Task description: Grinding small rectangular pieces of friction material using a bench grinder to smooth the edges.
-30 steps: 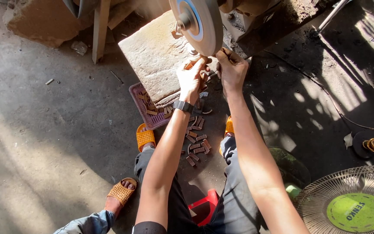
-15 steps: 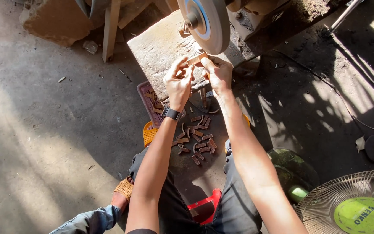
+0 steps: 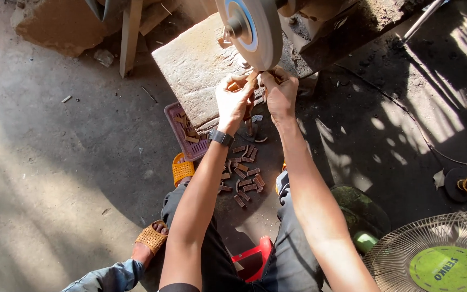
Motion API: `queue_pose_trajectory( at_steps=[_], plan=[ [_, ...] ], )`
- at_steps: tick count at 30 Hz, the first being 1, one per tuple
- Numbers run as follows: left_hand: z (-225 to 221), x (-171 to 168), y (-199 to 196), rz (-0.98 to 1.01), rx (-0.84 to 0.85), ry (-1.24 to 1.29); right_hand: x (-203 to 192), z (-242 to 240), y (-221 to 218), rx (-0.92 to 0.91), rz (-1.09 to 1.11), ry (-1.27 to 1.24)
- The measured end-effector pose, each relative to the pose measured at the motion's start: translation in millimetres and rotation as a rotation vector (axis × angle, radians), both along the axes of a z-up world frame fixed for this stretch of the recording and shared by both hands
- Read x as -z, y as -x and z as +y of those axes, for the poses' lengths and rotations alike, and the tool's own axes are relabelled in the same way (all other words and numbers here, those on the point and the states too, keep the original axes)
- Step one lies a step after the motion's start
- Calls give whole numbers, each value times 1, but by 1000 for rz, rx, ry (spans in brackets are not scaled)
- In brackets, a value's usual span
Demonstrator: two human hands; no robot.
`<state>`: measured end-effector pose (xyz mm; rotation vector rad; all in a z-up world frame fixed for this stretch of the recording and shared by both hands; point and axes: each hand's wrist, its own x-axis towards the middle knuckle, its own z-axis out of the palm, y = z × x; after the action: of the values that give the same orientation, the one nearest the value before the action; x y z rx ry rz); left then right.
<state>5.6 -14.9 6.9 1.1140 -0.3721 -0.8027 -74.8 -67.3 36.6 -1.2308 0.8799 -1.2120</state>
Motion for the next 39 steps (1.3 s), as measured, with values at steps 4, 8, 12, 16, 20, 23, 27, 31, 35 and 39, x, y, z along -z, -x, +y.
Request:
queue_pose_trajectory(
  at_steps=[4, 8, 12, 16, 20, 23, 27, 31, 35, 39],
  plan=[
    [9, 6, -1, 7, 4, -38, 8, 6, -2, -14, -8, -14],
    [-4, 10, -1, 8, -16, -24, -2, 3, 1, -10, -32, -28],
    [-16, 8, 4, 46, -29, 9, -12, -9, -5, 0, -34, 2],
    [0, 2, -2, 18, -31, 9, 7, 0, -5, 11, 4, -15],
    [16, 1, -7, -6, -7, -14, 13, 6, -3, -72, 111, 63],
    [19, 1, -6, -18, -1, -55, 13, 5, 3, -115, 150, 11],
    [8, -22, 5, 7, 1, -45, 14, -3, 12, -144, 47, -57],
    [-3, -7, 3, 15, -9, -33, -3, -1, 11, -92, 21, -72],
    [14, 2, 2, -30, -14, 15, -2, 7, 11, -113, 56, -101],
    [35, 11, -2, -91, 46, -3, -6, 20, 18, -188, 90, -193]
  ],
)
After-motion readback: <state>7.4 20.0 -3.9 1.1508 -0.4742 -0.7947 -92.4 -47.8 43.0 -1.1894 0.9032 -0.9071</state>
